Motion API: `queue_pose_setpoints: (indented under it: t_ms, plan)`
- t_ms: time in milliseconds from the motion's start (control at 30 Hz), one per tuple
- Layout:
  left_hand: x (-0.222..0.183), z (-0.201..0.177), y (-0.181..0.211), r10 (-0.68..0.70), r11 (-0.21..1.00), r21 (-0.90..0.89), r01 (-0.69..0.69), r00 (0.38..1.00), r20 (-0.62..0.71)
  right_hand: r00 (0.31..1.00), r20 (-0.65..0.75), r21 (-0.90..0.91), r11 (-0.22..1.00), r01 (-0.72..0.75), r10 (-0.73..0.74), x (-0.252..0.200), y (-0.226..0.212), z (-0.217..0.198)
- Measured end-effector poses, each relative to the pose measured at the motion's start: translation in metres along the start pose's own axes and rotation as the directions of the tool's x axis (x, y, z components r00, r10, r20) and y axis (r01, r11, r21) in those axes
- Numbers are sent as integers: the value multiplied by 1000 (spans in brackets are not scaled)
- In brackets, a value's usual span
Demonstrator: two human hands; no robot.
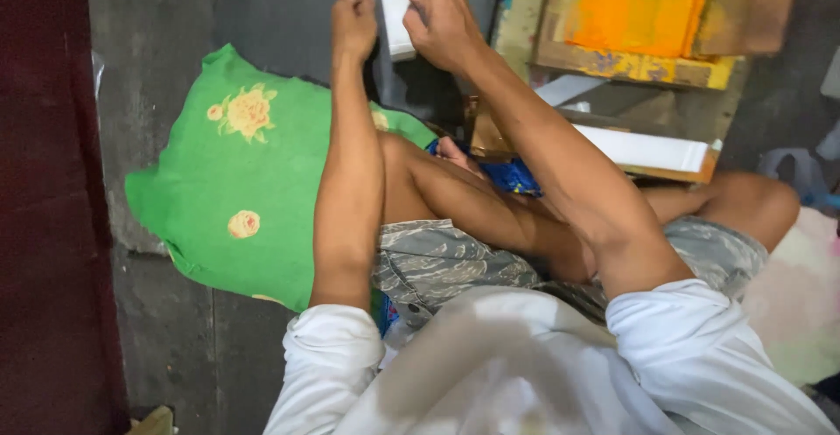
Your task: Applying orange ink to a screen using a squeegee and handling strips of material on a printing frame while sitting on the floor.
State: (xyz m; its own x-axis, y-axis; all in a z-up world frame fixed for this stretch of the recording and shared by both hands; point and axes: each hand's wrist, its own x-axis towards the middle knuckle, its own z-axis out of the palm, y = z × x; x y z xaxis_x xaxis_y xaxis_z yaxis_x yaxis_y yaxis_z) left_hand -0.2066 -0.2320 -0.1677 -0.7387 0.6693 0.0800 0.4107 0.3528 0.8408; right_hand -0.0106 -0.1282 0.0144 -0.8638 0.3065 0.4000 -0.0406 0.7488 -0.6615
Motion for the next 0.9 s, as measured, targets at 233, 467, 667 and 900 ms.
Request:
queue_pose_setpoints:
  t_ms: [233,467,667,900]
  plan:
    - [-76,-36,192,245,958,-113,-262,959,-144,954,-296,35,998,-43,51,-91,-93,-168]
    - [-203,22,348,576,814,-243,-527,784,232,784,-593,-235,892,-387,184,-285,-66,-252]
    - [-231,74,351,545,754,90,-651,695,468,811,-557,-259,890,-376,180,-343,-24,-231]
    - [-238,95,340,519,712,255,-654,735,436,816,-495,-339,799,-497,298,-349,-32,-224]
